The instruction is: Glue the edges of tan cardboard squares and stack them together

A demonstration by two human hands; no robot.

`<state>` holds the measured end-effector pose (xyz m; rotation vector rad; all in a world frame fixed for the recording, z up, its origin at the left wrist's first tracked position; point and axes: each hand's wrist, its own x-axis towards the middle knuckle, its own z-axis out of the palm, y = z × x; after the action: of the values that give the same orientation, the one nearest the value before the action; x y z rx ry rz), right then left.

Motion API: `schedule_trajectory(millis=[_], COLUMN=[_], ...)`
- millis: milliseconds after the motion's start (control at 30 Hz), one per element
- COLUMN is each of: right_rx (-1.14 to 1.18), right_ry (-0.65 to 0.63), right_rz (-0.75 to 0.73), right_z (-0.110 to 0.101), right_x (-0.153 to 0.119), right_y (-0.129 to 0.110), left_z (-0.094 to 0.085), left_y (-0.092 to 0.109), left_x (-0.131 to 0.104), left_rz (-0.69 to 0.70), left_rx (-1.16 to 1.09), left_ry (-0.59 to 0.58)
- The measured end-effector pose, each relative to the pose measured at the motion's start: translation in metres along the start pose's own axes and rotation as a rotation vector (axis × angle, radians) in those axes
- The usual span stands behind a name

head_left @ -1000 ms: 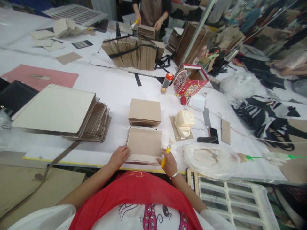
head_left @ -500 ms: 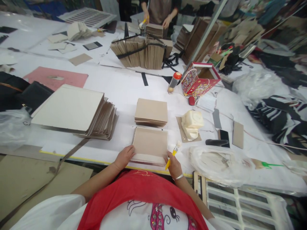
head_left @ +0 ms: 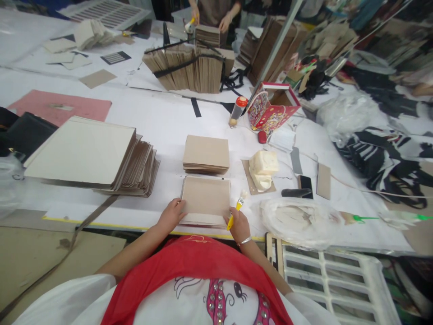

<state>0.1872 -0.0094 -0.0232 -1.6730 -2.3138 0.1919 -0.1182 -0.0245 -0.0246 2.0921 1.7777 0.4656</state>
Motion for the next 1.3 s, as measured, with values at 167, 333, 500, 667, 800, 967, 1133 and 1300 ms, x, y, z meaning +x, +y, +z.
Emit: schedule_trajectory(millis=[167, 333, 500, 667, 800, 967, 1133, 1300], right_rx=[0.001, 0.126, 0.203, 0.225, 0.243, 0.172, 0.1, 0.169], right_ry=[0.037, 0.033, 0.018, -0.02, -0.027, 0.036, 0.054, -0.004], right_rz=[0.041, 0.149, 0.274, 0.359, 0.369, 0.206, -0.104, -0.385], right_z=[0.002, 0.001, -0.005, -0.006, -0.004, -0.001, 0.002, 0.012], right_x=[0.0, 0.008, 0.017, 0.02, 0.018, 0.009, 0.003, 0.027], right_y=[-0.003, -0.01, -0.019, -0.024, -0.028, -0.03, -0.027, -0.052], left_z=[-0.004, -0.006, -0.008, -0.004, 0.001, -0.006, -0.017, -0.013], left_y=[0.014, 0.029, 0.026, 0.025, 0.027, 0.023, 0.011, 0.0], left_x=[-0.004, 0.001, 0.013, 0.02, 0.018, 0.017, -0.004, -0.03], left_rz=[-0.01, -0.262, -0.521, -0.699, -0.708, -0.601, -0.209, -0.136], left_rx=[0.023, -0.22, -0.366, -0.531, -0.521, -0.376, -0.184, -0.258], left_ry=[-0.015, 0.082, 0.098, 0.079, 0.136, 0.143, 0.124, 0.05])
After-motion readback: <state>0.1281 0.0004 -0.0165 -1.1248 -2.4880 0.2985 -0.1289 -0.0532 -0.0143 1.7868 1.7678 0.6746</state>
